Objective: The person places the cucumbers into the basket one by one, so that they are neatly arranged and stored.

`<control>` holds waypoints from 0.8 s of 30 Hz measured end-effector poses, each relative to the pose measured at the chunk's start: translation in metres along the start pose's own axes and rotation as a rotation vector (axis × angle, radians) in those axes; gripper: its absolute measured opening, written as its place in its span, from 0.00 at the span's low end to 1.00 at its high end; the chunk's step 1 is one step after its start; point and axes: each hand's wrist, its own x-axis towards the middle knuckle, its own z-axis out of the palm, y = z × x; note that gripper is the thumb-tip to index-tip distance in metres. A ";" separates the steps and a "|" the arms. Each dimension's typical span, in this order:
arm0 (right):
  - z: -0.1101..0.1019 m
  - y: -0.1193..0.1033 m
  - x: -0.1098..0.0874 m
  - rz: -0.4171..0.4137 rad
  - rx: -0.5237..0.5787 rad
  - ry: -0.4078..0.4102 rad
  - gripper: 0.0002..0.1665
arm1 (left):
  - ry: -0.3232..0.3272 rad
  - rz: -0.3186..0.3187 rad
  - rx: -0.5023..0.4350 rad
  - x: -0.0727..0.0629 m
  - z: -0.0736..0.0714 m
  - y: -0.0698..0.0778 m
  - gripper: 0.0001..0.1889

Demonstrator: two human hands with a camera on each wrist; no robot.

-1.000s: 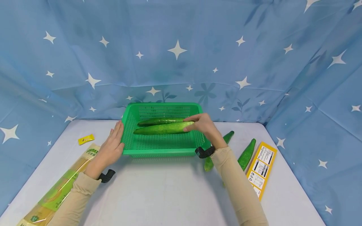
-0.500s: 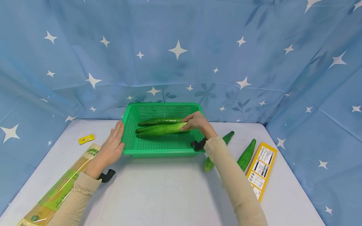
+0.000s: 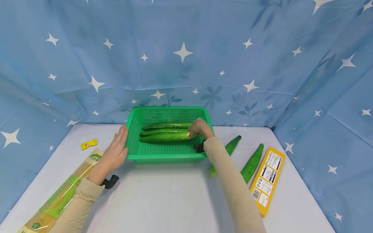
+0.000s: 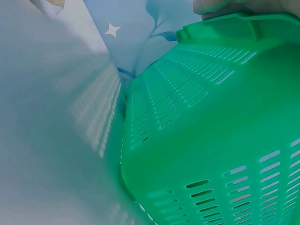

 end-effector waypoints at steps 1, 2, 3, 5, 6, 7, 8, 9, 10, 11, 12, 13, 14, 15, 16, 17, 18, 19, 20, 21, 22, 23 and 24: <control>0.001 0.001 0.002 0.006 -0.016 -0.002 0.24 | 0.000 0.001 0.001 0.000 0.000 0.000 0.35; 0.002 0.003 0.003 0.013 -0.033 -0.004 0.24 | 0.000 0.001 0.001 0.000 0.000 0.000 0.35; 0.004 0.003 0.005 0.021 -0.052 -0.005 0.24 | 0.001 0.001 0.002 0.000 0.001 0.000 0.35; 0.006 0.005 0.007 0.039 -0.082 -0.003 0.23 | 0.003 0.004 0.001 0.000 0.001 -0.001 0.35; 0.007 0.005 0.007 0.049 -0.091 0.001 0.23 | 0.005 0.007 0.000 0.000 0.001 -0.001 0.35; 0.008 0.005 0.008 0.057 -0.098 0.006 0.23 | 0.007 0.008 0.000 0.000 0.001 -0.001 0.35; 0.009 0.005 0.008 0.065 -0.098 0.011 0.22 | 0.009 0.008 0.001 0.000 0.001 -0.001 0.35; 0.010 0.005 0.009 0.070 -0.095 0.016 0.22 | 0.010 0.008 0.001 0.000 0.001 -0.002 0.35; 0.010 0.005 0.009 0.077 -0.093 0.020 0.22 | 0.011 0.008 0.000 0.000 0.001 -0.001 0.35; 0.010 0.005 0.008 0.081 -0.093 0.024 0.22 | 0.011 0.009 -0.003 0.000 0.001 -0.001 0.35; 0.010 0.005 0.008 0.083 -0.094 0.025 0.22 | 0.009 0.008 -0.003 0.000 0.001 -0.001 0.35; 0.009 0.005 0.008 0.083 -0.089 0.021 0.22 | 0.006 0.007 -0.002 0.000 0.001 -0.001 0.35; 0.009 0.005 0.007 0.082 -0.082 0.018 0.22 | 0.003 0.007 -0.002 0.000 0.001 -0.001 0.35; 0.007 0.005 0.007 0.079 -0.090 0.014 0.22 | 0.000 0.007 -0.004 0.001 0.002 -0.001 0.35; 0.006 0.005 0.004 0.073 -0.085 0.011 0.22 | -0.002 0.007 -0.004 0.001 0.002 -0.001 0.35; 0.004 0.003 0.002 0.059 -0.091 0.011 0.23 | -0.003 0.006 -0.004 0.001 0.002 -0.001 0.35; 0.002 0.002 -0.001 0.045 -0.100 0.010 0.23 | -0.005 0.005 -0.003 0.001 0.002 -0.001 0.35; 0.000 -0.001 -0.004 0.031 -0.103 0.008 0.24 | -0.006 0.003 -0.003 0.001 0.001 -0.001 0.35; -0.003 -0.004 -0.007 0.018 -0.113 0.012 0.25 | -0.007 0.002 -0.004 0.001 0.001 0.000 0.35; -0.005 -0.008 -0.011 0.002 -0.126 0.012 0.25 | -0.008 0.000 -0.004 0.001 0.001 0.000 0.35; -0.007 -0.011 -0.016 -0.009 -0.127 0.015 0.26 | -0.007 -0.002 -0.004 0.001 0.000 0.000 0.36; -0.009 -0.014 -0.019 -0.023 -0.145 0.018 0.27 | -0.007 -0.001 -0.004 0.000 0.000 0.000 0.36; -0.011 -0.017 -0.022 -0.030 -0.151 0.018 0.28 | -0.007 -0.001 -0.004 0.000 0.000 0.000 0.35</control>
